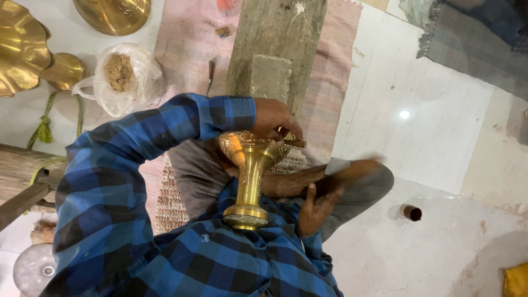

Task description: The person sits cross-legged on the floor holding a brass vase against a wooden beam, and uses a chisel and a wooden mallet to tap a decorative pattern into the vase's surface, repositioning the chisel repeatedly as they work around the rim.

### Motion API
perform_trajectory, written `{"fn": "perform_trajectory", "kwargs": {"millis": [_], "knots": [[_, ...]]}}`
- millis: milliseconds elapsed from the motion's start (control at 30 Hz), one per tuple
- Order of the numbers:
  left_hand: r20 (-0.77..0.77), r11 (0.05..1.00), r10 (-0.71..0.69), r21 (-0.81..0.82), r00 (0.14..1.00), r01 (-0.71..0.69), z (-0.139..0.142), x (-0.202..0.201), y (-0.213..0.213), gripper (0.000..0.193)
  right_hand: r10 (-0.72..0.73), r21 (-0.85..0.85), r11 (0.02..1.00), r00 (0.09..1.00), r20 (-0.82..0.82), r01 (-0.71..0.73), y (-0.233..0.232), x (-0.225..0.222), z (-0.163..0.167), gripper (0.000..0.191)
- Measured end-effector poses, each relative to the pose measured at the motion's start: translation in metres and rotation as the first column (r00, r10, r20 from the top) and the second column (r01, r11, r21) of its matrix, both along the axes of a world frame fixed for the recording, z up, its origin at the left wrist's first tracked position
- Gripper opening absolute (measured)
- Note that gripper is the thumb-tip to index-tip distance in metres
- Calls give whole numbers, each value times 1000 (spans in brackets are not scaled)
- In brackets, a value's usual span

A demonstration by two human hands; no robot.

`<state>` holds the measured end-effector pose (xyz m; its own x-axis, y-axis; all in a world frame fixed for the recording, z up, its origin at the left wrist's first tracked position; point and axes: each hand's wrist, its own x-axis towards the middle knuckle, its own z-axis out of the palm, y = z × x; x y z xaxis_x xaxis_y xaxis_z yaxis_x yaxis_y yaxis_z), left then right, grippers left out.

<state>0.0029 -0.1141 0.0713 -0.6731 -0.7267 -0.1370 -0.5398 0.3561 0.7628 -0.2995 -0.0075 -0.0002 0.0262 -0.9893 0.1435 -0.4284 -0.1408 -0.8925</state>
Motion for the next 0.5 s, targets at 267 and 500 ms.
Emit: {"fn": "perform_trajectory", "kwargs": {"millis": [267,500], "knots": [[53,1000,0,16,999,-1,2,1,3,48,123,101,989,976,-182,-106,-1,1,15,66],[-9,998,7,-56,1000,-8,0,3,-1,52,131,-99,985,988,-81,-139,-2,3,6,74]]}}
